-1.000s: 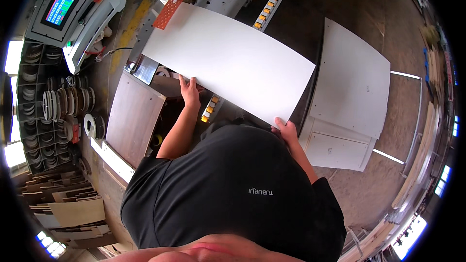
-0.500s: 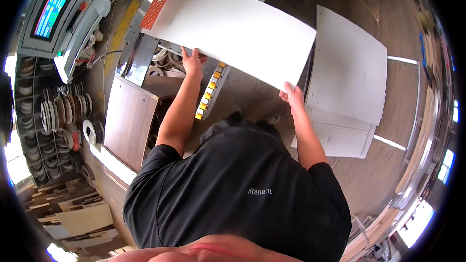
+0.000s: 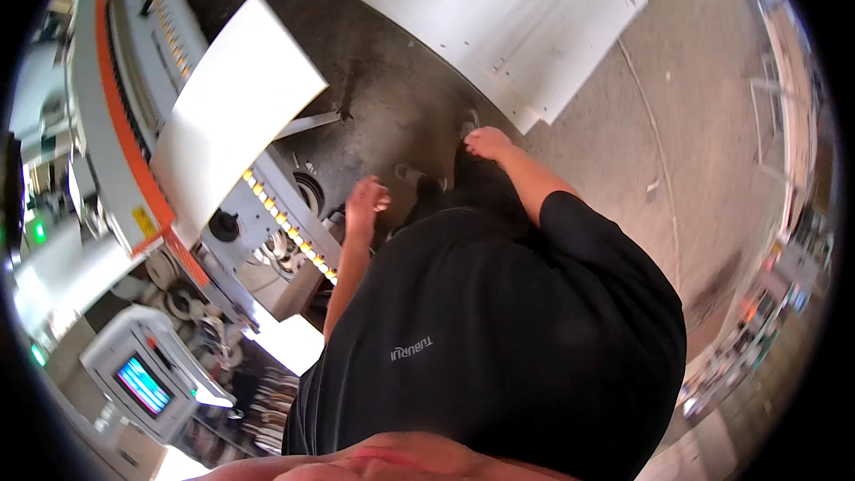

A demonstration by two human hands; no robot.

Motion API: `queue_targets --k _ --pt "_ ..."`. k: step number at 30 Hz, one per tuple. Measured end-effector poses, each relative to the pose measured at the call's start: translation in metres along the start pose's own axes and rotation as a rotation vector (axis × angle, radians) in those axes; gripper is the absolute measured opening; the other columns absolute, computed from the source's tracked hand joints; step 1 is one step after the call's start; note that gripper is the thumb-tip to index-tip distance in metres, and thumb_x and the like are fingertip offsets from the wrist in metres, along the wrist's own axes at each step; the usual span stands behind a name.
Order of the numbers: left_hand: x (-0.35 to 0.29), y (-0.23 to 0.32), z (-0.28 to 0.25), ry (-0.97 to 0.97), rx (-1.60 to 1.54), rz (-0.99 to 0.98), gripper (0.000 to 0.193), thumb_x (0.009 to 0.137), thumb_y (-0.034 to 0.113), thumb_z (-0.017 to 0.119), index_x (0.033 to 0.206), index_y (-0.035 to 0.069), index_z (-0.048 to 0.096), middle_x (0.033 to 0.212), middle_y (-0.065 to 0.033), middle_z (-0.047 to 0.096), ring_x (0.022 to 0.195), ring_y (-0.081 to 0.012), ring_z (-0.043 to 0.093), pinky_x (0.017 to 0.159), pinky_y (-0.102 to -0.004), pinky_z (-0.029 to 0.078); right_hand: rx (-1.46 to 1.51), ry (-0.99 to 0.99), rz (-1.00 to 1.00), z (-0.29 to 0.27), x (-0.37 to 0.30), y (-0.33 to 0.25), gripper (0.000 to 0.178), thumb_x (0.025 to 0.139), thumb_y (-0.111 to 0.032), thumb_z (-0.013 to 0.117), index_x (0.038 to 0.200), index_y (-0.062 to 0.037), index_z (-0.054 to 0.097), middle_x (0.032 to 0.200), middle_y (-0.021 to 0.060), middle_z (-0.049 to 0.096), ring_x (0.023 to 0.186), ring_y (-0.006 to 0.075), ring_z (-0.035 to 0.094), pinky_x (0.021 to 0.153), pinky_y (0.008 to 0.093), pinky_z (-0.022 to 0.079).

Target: The person repeatedly picks up white rectangular panels from a pile on the floor, places them onto a machine conveyor, and then stacks them back onto the pile. The person handles the panels one at a time throughout the clip.

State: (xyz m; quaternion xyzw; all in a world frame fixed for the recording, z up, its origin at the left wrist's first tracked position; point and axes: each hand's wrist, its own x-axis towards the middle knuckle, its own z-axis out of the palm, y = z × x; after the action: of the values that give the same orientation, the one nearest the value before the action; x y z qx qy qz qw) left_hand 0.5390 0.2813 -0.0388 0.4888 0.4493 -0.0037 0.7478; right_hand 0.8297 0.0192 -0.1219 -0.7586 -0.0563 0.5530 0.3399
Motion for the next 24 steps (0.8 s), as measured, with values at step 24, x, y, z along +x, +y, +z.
queue_targets --k 24 --pt "0.051 -0.022 0.117 -0.149 0.678 -0.582 0.034 0.1 0.02 0.059 0.13 0.003 0.059 0.102 -0.0069 0.073 0.087 -0.0135 0.067 0.078 -0.0273 0.053 0.867 0.773 0.66 -0.21 0.182 0.307 0.079 0.092 -0.068 0.057 0.14 -0.0061 0.054 0.133 0.012 0.064 0.119 0.029 0.061 0.1 0.0488 0.048"
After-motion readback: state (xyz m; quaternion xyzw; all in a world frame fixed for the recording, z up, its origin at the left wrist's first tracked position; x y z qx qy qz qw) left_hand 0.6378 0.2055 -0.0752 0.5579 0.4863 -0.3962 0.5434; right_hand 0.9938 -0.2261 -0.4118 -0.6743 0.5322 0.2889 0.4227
